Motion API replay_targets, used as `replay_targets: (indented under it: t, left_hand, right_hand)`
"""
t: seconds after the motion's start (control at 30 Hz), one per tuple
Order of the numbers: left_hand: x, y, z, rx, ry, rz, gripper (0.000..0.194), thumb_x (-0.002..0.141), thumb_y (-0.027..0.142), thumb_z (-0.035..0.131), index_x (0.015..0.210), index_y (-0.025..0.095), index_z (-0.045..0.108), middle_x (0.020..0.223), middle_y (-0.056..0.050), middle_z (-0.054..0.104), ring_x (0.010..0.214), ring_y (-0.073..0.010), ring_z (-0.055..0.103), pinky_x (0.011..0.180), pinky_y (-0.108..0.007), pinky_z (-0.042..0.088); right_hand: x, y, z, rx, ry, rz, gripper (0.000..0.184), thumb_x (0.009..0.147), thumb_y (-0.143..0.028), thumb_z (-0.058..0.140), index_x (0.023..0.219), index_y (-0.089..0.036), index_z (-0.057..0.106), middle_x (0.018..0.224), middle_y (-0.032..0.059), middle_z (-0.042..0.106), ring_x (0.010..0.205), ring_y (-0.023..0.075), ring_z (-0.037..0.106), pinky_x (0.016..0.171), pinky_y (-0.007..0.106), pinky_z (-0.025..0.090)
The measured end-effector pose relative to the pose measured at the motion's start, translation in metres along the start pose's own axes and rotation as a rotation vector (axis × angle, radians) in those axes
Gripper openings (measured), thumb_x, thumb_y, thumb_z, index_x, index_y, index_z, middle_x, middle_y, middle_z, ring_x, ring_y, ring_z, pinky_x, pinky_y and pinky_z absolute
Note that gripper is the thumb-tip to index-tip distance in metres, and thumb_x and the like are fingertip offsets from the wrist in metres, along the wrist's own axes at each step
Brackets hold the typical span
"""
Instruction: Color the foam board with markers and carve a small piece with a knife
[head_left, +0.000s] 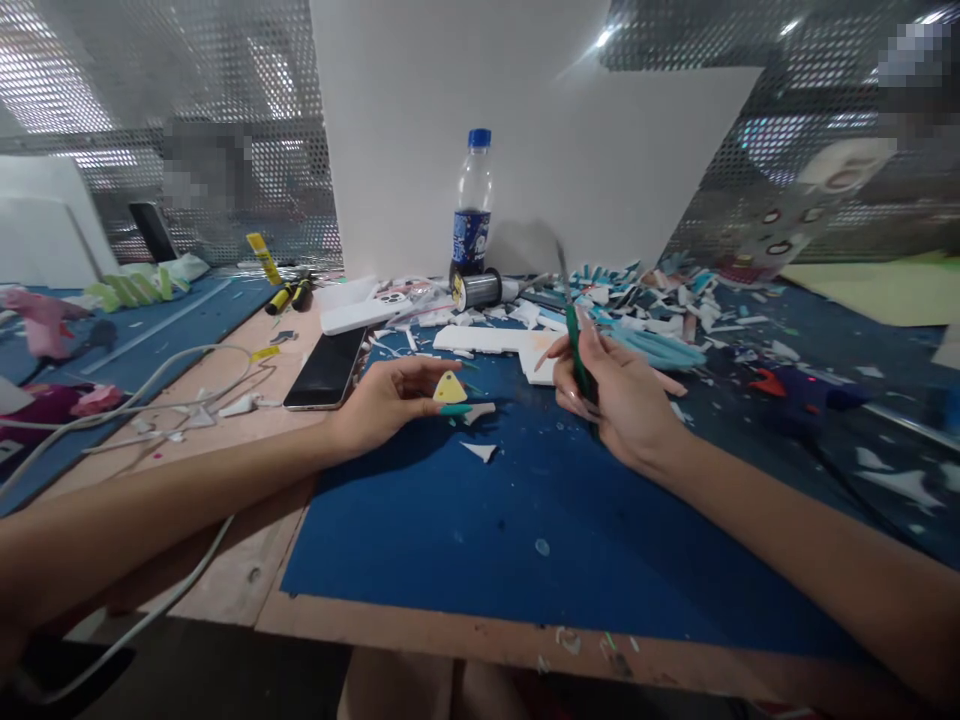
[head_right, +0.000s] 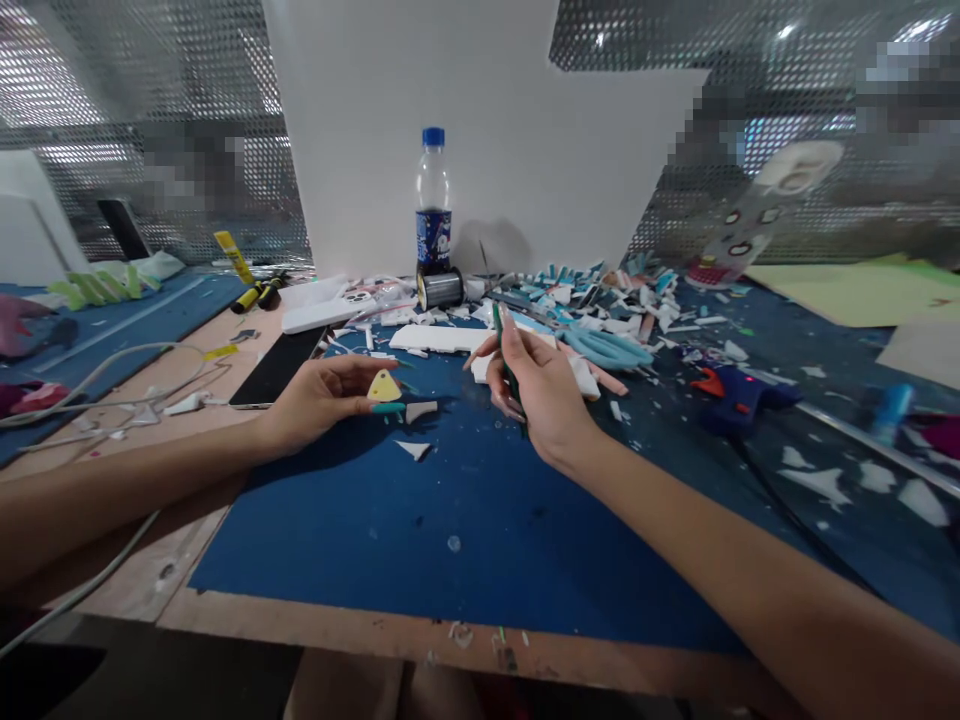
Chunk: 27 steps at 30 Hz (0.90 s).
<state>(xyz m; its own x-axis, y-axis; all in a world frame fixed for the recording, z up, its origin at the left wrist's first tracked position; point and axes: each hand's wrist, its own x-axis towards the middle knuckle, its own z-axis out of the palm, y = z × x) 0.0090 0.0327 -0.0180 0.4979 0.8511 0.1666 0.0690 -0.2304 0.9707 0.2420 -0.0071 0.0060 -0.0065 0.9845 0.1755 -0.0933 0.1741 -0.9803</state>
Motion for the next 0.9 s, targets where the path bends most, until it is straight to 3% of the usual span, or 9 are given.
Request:
replay_targets:
  t: [0.1,0.2,0.37,0.57,0.63,0.7,0.77,0.83,0.9]
  left_hand:
    - [0.0,-0.002,0.0,-0.011,-0.029,-0.01,0.045,0.067,0.017,0.071,0.111,0.013,0.063,0.093,-0.006,0.071,0.08,-0.0142,0.067,0.073,-0.026,0.057]
    - [0.0,-0.003,0.0,-0.022,-0.05,-0.01,0.047,0.065,0.016,0.073,0.111,0.012,0.063,0.095,-0.005,0.07,0.079,-0.0129,0.067,0.073,-0.024,0.057]
    - [-0.001,0.0,-0.001,-0.016,-0.079,-0.006,0.043,0.064,0.014,0.073,0.106,0.012,0.063,0.092,-0.004,0.069,0.08,-0.0122,0.066,0.074,-0.023,0.055]
    - [-0.011,0.005,-0.001,0.037,-0.162,0.047,0.039,0.072,0.016,0.071,0.109,0.013,0.06,0.091,-0.005,0.068,0.082,-0.0139,0.066,0.074,-0.024,0.054]
    - [-0.016,0.009,0.0,0.044,-0.273,0.101,0.037,0.075,0.018,0.07,0.11,0.013,0.058,0.09,-0.005,0.069,0.081,-0.014,0.066,0.073,-0.023,0.054]
    - [-0.019,0.012,0.001,0.119,-0.465,0.164,0.035,0.079,0.02,0.067,0.111,0.014,0.056,0.091,-0.006,0.069,0.081,-0.0147,0.066,0.073,-0.024,0.053]
    - [-0.019,0.014,0.002,0.238,-0.592,0.203,0.031,0.087,0.021,0.057,0.117,0.017,0.052,0.102,-0.007,0.068,0.092,-0.0166,0.065,0.081,-0.026,0.051]
    - [-0.016,0.013,0.003,0.362,-0.555,0.21,0.029,0.093,0.023,0.045,0.122,0.02,0.046,0.118,-0.008,0.061,0.108,-0.018,0.059,0.09,-0.03,0.047]
    - [-0.014,0.009,0.003,0.454,-0.408,0.198,0.029,0.096,0.026,0.039,0.125,0.023,0.043,0.128,-0.008,0.055,0.116,-0.019,0.053,0.094,-0.031,0.044]
  right_hand:
    - [0.0,0.001,0.0,0.055,0.03,-0.129,0.031,0.077,-0.049,0.067,0.074,-0.02,0.057,0.051,-0.0043,0.048,0.041,0.0065,0.038,0.043,0.022,0.034]
    - [0.001,0.003,0.001,0.079,0.038,-0.193,0.033,0.071,-0.05,0.071,0.073,-0.019,0.058,0.055,-0.0032,0.05,0.047,0.0082,0.043,0.047,0.023,0.038]
    - [0.0,0.007,0.002,-0.053,-0.038,-0.097,0.036,0.08,-0.052,0.062,0.072,-0.018,0.057,0.057,-0.0017,0.053,0.046,0.0085,0.046,0.048,0.025,0.039]
    - [0.001,0.011,-0.001,-0.312,-0.091,-0.038,0.031,0.085,-0.044,0.058,0.075,-0.015,0.058,0.052,-0.0037,0.051,0.044,0.0068,0.047,0.048,0.021,0.041]
    - [0.001,0.012,-0.001,-0.321,-0.09,-0.005,0.031,0.086,-0.045,0.056,0.075,-0.016,0.055,0.05,-0.0048,0.05,0.038,0.006,0.044,0.04,0.021,0.038]
    - [0.0,0.013,-0.001,-0.319,-0.097,0.029,0.031,0.086,-0.045,0.055,0.076,-0.016,0.053,0.048,-0.0052,0.051,0.033,0.0063,0.043,0.033,0.02,0.034]
    - [-0.002,0.013,0.0,-0.332,-0.112,0.053,0.031,0.087,-0.046,0.054,0.076,-0.017,0.052,0.049,-0.0043,0.052,0.032,0.0071,0.045,0.032,0.02,0.036]
    - [-0.003,0.013,0.001,-0.36,-0.113,0.055,0.031,0.087,-0.046,0.053,0.077,-0.017,0.051,0.051,-0.0033,0.054,0.035,0.0078,0.049,0.034,0.02,0.039]
    - [-0.005,0.013,0.001,-0.415,-0.084,0.036,0.031,0.087,-0.046,0.052,0.076,-0.017,0.05,0.053,-0.0025,0.055,0.038,0.0084,0.051,0.038,0.02,0.042]
